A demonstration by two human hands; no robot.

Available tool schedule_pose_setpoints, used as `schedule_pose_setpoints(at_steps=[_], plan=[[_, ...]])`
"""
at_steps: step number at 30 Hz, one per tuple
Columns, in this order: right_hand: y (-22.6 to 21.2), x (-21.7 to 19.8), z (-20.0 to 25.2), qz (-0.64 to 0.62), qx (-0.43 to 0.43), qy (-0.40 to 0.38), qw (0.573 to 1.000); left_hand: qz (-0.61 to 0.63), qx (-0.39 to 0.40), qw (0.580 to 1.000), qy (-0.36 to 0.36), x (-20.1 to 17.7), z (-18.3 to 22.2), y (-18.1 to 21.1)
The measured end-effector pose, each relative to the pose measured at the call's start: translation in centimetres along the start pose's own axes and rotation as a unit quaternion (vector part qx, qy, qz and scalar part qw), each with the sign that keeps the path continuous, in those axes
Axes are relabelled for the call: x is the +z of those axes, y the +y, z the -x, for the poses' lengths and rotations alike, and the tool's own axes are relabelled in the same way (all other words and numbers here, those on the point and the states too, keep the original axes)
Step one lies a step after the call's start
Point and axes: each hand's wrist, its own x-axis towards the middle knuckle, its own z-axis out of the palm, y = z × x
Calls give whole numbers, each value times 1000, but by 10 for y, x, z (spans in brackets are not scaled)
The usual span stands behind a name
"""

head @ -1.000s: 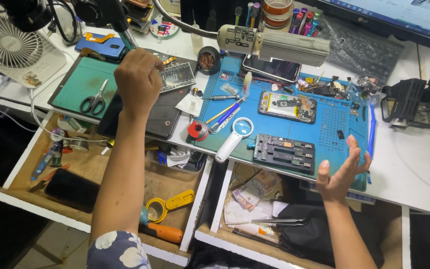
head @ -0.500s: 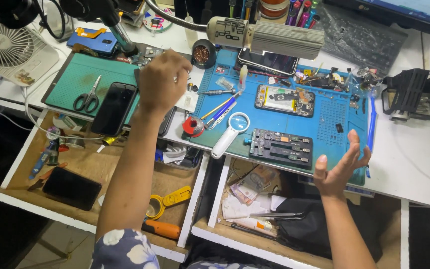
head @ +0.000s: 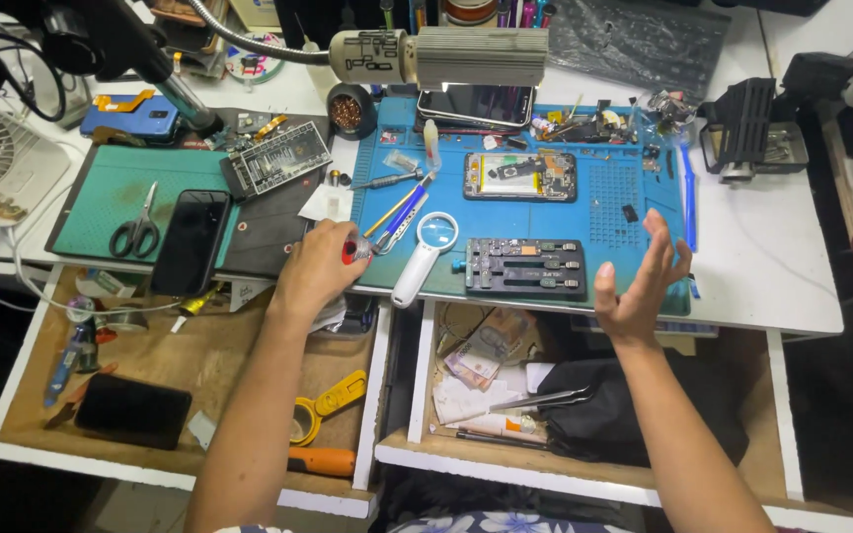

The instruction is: Repairing a mobile phone circuit board using tweezers, a magnifying glass, and other specialized tools.

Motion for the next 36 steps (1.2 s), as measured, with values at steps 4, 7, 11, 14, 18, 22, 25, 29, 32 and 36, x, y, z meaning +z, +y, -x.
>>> schedule_pose_setpoints(at_steps=[4,7,11,14,18,22,25,29,32,36], plan=[[2,-7,-4,-16,18,13,1000,67,38,995,71,-30,22,-4],[0,-12,-10,-20,32,25,999,98,45,988,113,-56,37,-8],[-7,-17,-19,-20,47,37,998,98,86,980,148,-89,50,0],[-23,-28,-26,-188,139,-18,972,187,249,936,165,-82,42,54],[-46,-24,-28,-379,239,-104,888,286,394,858,166,-2,23,168],[-49,-23,-25,-406,371,-113,827,211,304,871,324,76,29,261],[-32,-24,-27,-451,400,-72,794,202,312,870,324,76,44,279],[-29,-35,-39,-446,334,-112,823,290,344,865,222,34,39,244],[-49,-35,-48,-365,297,-191,862,171,371,898,162,11,4,230],[-28,-15,-14,-383,268,-207,860,163,438,881,-73,-19,-18,241]])
